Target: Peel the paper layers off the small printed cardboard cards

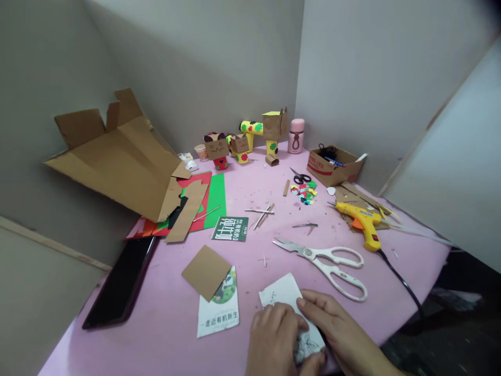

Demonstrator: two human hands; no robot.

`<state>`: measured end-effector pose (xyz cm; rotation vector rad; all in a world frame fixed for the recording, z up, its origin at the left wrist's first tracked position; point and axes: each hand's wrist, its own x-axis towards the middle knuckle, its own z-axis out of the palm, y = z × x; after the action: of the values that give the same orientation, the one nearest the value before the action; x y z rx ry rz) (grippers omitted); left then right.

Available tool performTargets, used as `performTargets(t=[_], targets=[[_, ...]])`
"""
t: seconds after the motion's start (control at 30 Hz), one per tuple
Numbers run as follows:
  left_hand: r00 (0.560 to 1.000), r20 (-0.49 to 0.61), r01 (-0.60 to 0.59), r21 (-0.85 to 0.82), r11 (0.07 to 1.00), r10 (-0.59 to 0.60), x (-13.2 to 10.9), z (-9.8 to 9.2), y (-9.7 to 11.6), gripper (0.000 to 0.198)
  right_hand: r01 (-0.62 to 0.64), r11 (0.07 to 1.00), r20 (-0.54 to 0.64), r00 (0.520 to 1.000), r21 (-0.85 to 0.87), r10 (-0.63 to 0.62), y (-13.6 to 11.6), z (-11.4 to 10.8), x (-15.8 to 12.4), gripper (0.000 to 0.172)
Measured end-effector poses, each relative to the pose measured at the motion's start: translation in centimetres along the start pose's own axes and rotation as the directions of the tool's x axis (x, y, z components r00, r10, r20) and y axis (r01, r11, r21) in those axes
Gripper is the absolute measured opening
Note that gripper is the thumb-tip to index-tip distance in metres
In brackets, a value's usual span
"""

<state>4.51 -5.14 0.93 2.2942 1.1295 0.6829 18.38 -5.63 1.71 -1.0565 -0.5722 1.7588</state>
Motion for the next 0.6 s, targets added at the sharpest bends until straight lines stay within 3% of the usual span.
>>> performTargets(t=[0.13, 0.3, 0.47, 0.53, 0.6], targets=[[0.996, 0.075, 0.07, -0.195, 0.978, -0.056, 0.23, -0.01, -0.65, 0.02, 0.023, 0.997, -0.009, 1.0, -0.077, -0.024, 0.13, -0.21, 0.07, 0.026], [0.997, 0.076, 0.037, -0.336, 0.941, -0.012, 0.24, -0.26, -1.06, 0.005, 0.056, 0.987, 0.03, 0.998, -0.149, -0.052, 0.37, -0.45, 0.24, 0.027], [0.995, 0.075, 0.087, -0.351, 0.932, -0.064, 0.01, -0.01, -1.13, 0.01, 0.026, 0.973, -0.104, 0.993, -0.23, -0.051, 0.41, -0.59, -0.19, 0.042], [0.991, 0.076, 0.126, -0.338, 0.933, -0.106, -0.08, 0.08, -1.06, 0.012, 0.054, 0.978, -0.01, 0.998, -0.199, -0.057, 0.1, -0.63, -0.49, 0.036], [0.986, 0.079, 0.163, -0.319, 0.933, -0.145, -0.19, 0.16, -0.94, 0.016, 0.086, 0.987, 0.208, 0.976, -0.134, -0.057, -0.23, -0.78, -0.68, 0.033]])
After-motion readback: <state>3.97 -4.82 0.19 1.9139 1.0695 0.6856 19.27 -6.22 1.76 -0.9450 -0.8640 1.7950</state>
